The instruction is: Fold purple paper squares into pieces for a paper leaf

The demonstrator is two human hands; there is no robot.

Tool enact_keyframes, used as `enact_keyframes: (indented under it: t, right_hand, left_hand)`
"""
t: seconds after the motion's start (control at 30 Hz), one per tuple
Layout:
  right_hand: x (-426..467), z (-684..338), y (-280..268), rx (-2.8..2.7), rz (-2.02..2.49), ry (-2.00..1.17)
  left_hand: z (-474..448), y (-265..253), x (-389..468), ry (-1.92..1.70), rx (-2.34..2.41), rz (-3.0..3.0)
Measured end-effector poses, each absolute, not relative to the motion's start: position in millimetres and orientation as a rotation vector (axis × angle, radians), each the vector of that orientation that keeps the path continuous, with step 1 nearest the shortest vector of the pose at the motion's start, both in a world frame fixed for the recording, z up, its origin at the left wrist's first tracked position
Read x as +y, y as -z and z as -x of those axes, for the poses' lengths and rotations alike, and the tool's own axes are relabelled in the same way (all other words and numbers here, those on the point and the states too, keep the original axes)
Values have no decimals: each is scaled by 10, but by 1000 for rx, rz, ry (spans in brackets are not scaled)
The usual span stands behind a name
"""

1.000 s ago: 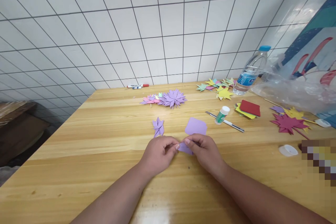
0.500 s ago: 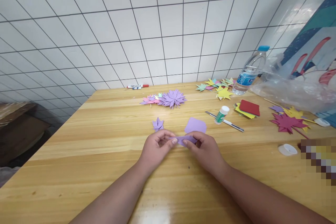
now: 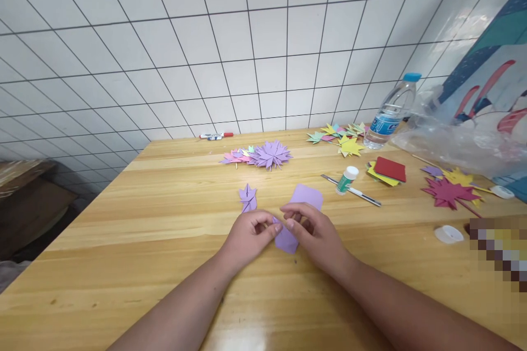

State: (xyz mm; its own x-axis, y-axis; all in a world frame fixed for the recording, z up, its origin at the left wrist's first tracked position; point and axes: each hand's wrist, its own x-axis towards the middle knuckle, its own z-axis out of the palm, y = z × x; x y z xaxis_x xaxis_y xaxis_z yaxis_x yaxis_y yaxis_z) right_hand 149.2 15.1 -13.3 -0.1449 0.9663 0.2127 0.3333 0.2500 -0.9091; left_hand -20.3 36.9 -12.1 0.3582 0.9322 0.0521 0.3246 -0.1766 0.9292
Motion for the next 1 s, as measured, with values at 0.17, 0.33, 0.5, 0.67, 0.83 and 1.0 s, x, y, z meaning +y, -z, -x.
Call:
enact_keyframes:
  t: [0.17,0.33,0.5,0.67,0.83,1.0]
  right_hand:
    - [170,-1506,164,-1798,1174,-742]
    - [154,-1490,158,-1747,1251,-771]
    - [137,-1479,110,-1575,1235,-900]
    - [152,-1485,115,-1505,1218,-992]
    - [177,-1500,136,-1566,1148,-969]
    - [201,-1503,164,-1483,1208,-1025]
  left_hand:
    - [193,193,359,-779,1179,-1891]
    - [193,168,343,-769,1171,-1884]
    - [193,127,337,-703,1065,-1909]
    - [204,166,341,-696,1028,-1819]
    - [225,179,338,-695,1035,-1845]
    - [209,145,339,-720,1012,-1850]
